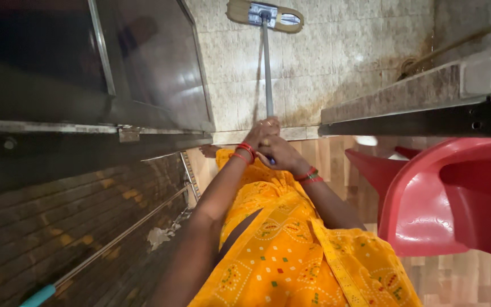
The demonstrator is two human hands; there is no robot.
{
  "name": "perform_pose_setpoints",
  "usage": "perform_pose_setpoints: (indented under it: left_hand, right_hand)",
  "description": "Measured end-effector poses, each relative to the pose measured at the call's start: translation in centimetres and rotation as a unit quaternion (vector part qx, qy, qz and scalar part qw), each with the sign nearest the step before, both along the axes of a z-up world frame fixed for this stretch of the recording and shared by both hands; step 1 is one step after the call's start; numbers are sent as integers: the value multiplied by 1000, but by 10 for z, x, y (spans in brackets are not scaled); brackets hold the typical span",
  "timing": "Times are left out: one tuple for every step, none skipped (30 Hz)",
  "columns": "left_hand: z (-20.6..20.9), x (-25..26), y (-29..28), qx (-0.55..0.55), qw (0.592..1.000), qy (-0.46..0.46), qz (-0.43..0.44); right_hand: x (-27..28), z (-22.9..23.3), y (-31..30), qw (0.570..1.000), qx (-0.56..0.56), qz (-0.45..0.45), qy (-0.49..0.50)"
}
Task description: The person mops the tiled bathroom floor using a flat mop. They move the mop back and forth across the floor, covering the area around the toilet, sink, and doorway.
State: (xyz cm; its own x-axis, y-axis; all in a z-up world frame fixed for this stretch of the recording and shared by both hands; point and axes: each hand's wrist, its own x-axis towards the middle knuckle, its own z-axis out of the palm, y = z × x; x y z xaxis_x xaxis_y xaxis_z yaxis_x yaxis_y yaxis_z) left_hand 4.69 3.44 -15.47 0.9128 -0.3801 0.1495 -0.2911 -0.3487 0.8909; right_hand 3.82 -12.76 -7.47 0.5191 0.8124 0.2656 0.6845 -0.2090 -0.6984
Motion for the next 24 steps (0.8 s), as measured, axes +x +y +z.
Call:
perform_pose_setpoints:
  left_hand:
    - [2,-8,-6,-11,1000,-4,3]
    - [6,-13,-12,3,1000,-17,2]
    - [15,-18,-21,16,999,-29,1]
    - [28,-23,-21,32,999,-42,-1]
    - [45,-29,-19,43,996,-76,3]
    - [64,-37,-20,52,993,-110,3]
    - [83,-43,-20,61,988,-144,3]
    - [101,-48,-22,53,987,-153,-1]
    - [117,-52,-22,45,986,-161,-4]
    - [132,-56,-24,37,985,-167,-4]
    - [145,-58,-24,23,988,-152,-16]
    - [156,-61,-25,9,990,-136,-25]
    - [166,-63,-26,-5,992,-120,-34]
    - [175,-68,-29,6,994,-101,-44]
    - [181,-73,-33,17,995,-83,-55]
    - [185,-78,-37,27,995,-63,-66]
    - [186,-82,-41,12,994,-93,-58]
    - [184,-86,-47,-4,991,-123,-51]
    - [179,-90,-52,-19,987,-152,-43]
    - [171,-91,-55,-5,984,-170,-51]
    - [162,-90,-57,9,980,-188,-58]
    - [152,-90,-59,21,976,-204,-66]
    - [142,-89,-61,4,973,-224,-59]
    - [132,-87,-62,-13,969,-242,-51]
  right_hand:
    - [-8,6,-5,1000,3,-2,3]
    - [-14,15,-9,1000,3,-6,11]
    - [-21,26,-15,1000,2,-10,19]
    - [-26,38,-17,1000,5,-15,26]
    - [-32,53,-20,999,25,-24,24]
    - [-37,69,-24,998,46,-35,22]
    - [-41,85,-25,997,66,-46,20]
    - [-43,103,-27,996,65,-45,39]
    - [-44,121,-29,995,65,-43,58]
    - [-46,139,-32,994,64,-37,79]
    - [-49,156,-35,993,88,-46,66]
    - [-53,172,-38,991,110,-52,54]
    - [-55,184,-38,988,133,-59,43]
    - [-57,192,-37,985,165,-52,26]
    - [-58,197,-36,979,197,-45,9]
    - [-59,199,-37,973,227,-40,-7]
    - [-57,198,-36,964,264,-1,-22]
    - [-52,195,-35,953,300,37,-36]
    - [-50,189,-36,938,335,75,-50]
    - [-51,184,-37,937,333,97,-49]
    - [-54,177,-38,935,331,119,-47]
    - [-55,169,-38,933,328,140,-43]
    - [-53,160,-39,931,333,146,-47]
    - [-51,151,-40,928,337,152,-49]
